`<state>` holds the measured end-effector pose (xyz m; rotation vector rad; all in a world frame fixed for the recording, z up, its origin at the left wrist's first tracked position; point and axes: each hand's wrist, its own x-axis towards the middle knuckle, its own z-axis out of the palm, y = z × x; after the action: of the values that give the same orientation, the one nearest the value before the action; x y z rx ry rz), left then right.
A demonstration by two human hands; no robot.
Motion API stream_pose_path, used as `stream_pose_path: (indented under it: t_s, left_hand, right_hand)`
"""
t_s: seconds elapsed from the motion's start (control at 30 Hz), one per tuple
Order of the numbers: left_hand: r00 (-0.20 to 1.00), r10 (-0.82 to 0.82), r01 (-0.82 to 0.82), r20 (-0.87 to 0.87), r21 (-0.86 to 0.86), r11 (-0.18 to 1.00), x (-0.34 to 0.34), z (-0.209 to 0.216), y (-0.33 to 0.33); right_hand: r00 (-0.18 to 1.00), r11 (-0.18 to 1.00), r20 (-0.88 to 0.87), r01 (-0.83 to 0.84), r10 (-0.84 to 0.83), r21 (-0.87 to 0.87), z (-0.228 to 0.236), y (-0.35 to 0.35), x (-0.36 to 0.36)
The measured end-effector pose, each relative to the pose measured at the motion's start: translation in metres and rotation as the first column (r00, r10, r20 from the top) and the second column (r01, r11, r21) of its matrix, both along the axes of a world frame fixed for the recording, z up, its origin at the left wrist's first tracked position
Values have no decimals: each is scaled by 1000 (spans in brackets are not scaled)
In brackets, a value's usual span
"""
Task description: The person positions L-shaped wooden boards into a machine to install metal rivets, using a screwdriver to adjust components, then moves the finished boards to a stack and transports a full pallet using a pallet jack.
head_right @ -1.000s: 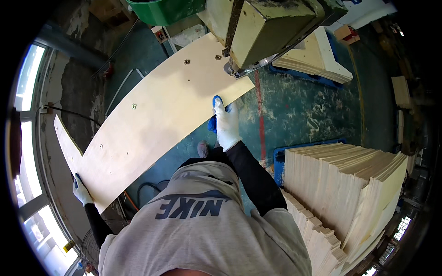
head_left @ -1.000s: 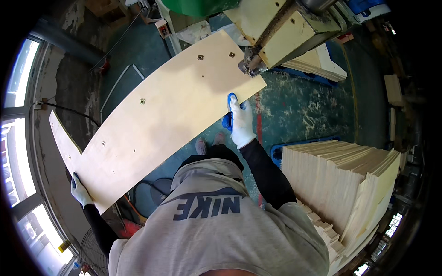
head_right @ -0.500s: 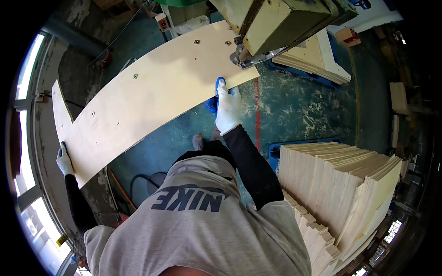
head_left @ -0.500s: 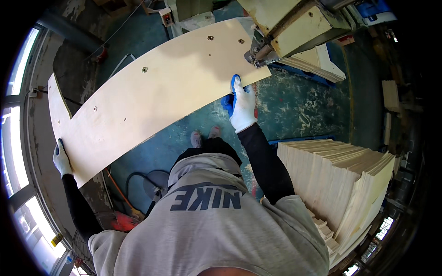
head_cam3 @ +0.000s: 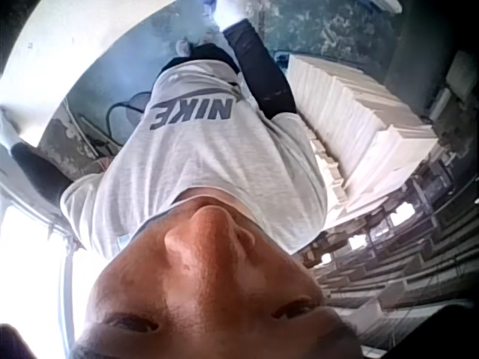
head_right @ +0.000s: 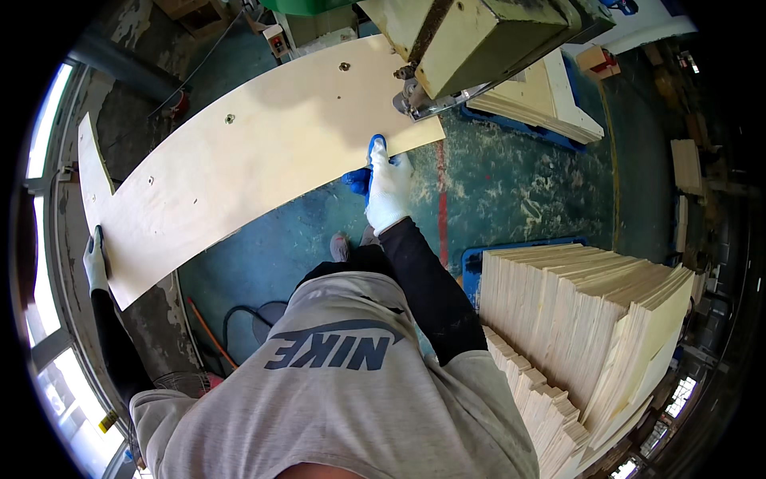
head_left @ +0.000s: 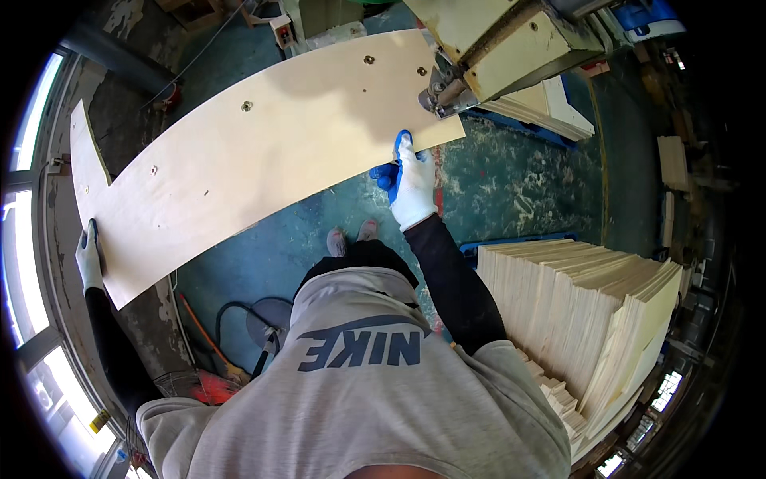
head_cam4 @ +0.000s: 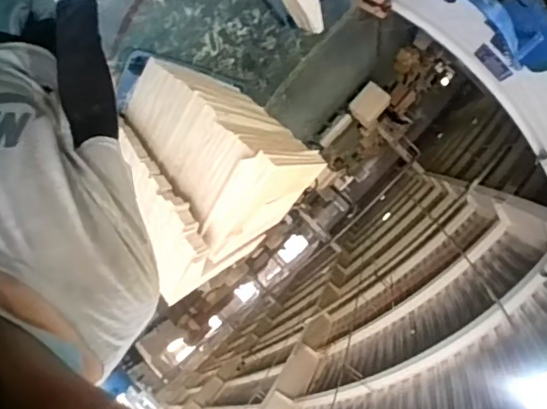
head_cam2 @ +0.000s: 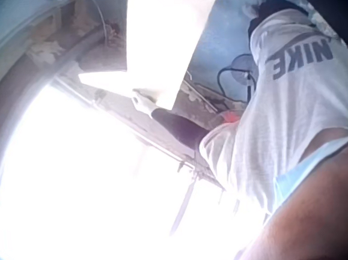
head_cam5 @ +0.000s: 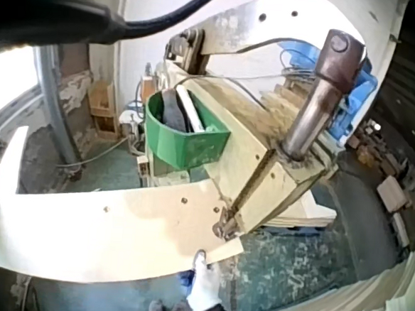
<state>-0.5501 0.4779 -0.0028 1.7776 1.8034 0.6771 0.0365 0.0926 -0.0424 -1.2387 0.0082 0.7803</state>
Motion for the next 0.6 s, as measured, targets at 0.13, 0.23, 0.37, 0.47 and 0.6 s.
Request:
stream_pose_path:
  t_s: [0.13, 0.23, 0.37, 0.47, 0.6]
  left_hand:
    - [1000, 18, -20, -16, -134, 991, -29, 9, -4]
    - [998, -19, 16, 53, 50, 999, -29, -7, -14]
    - [1000, 21, -21, 9, 12, 1000, -29, -10, -16]
    - [1000, -5, 4, 14, 47, 999, -12, -6, -19]
    - [1000, 0, 0, -31, -1, 1000, -38, -8, -10]
  right_hand:
    - [999, 999, -16, -42, 41, -16, 15, -7, -7]
    - [998, 998, -40, -57, 56, -31, 22, -9, -9]
    - [999, 994, -31, -47, 44, -101, 16, -9, -6]
    - [999, 993, -15, -41, 39, -112, 16, -10, -5]
    - [996, 994, -15, -86, 85, -74, 16, -10, -4]
